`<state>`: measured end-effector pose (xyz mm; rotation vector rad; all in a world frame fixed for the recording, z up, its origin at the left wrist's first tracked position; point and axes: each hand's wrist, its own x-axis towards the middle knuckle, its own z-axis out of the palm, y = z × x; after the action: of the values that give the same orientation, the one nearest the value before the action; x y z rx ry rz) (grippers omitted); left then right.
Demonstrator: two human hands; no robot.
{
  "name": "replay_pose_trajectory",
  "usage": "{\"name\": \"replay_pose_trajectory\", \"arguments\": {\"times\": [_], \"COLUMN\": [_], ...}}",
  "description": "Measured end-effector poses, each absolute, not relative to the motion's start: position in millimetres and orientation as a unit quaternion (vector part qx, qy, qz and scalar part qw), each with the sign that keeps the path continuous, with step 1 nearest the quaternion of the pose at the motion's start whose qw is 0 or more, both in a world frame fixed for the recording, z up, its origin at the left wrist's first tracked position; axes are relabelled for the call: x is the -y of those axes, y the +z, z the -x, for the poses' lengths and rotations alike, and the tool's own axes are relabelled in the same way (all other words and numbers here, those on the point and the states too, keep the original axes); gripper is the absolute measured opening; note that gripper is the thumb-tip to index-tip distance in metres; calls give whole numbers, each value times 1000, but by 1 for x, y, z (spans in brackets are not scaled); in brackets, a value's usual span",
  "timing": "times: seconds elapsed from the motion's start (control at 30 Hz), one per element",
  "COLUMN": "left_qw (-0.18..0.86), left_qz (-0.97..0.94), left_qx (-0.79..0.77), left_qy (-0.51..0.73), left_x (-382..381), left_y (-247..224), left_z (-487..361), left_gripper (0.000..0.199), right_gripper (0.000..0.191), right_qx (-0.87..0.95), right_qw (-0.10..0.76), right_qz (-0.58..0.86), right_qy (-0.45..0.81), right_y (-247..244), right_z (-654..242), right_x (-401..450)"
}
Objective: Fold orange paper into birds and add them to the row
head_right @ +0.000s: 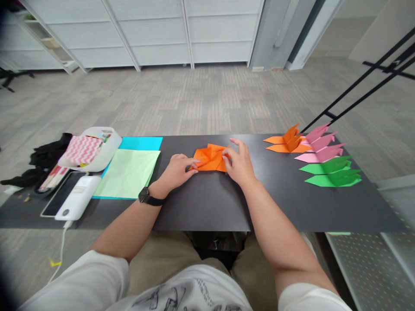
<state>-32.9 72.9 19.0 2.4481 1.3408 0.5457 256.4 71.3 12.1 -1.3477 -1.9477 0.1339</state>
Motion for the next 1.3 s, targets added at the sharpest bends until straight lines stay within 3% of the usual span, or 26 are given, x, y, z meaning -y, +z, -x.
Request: {"name": "replay_pose_trajectory", "arguments": {"times": [0.33, 0.53, 0.77, 0.97, 1.3], "left_qw": [139, 102, 42, 109, 97], "left_qz": [-827, -824, -851, -901, -902], "left_qx": [-514, -527, -452, -343, -366], "left_qy": [182, 183, 265, 243, 206], "left_x": [-74, -72, -57, -42, -48], "left_y": [22, 21, 35, 34, 25], "left_z": [32, 32, 19, 8, 7], "left_gripper": [21, 22, 29, 24, 26], "right_gripper": [13, 15, 14, 13, 13], "right_qx": [754, 750, 749, 747, 741], "right_qw": [337, 335, 335, 330, 318], "right_qz": [558, 561, 560, 567, 580], "right_qy": [83, 106, 117, 107, 118], "right_y": [1, -11, -17, -19, -20], "right_z": [-257, -252, -244, -246, -247], "right_x": [-73, -77, -82, -83, -85]}}
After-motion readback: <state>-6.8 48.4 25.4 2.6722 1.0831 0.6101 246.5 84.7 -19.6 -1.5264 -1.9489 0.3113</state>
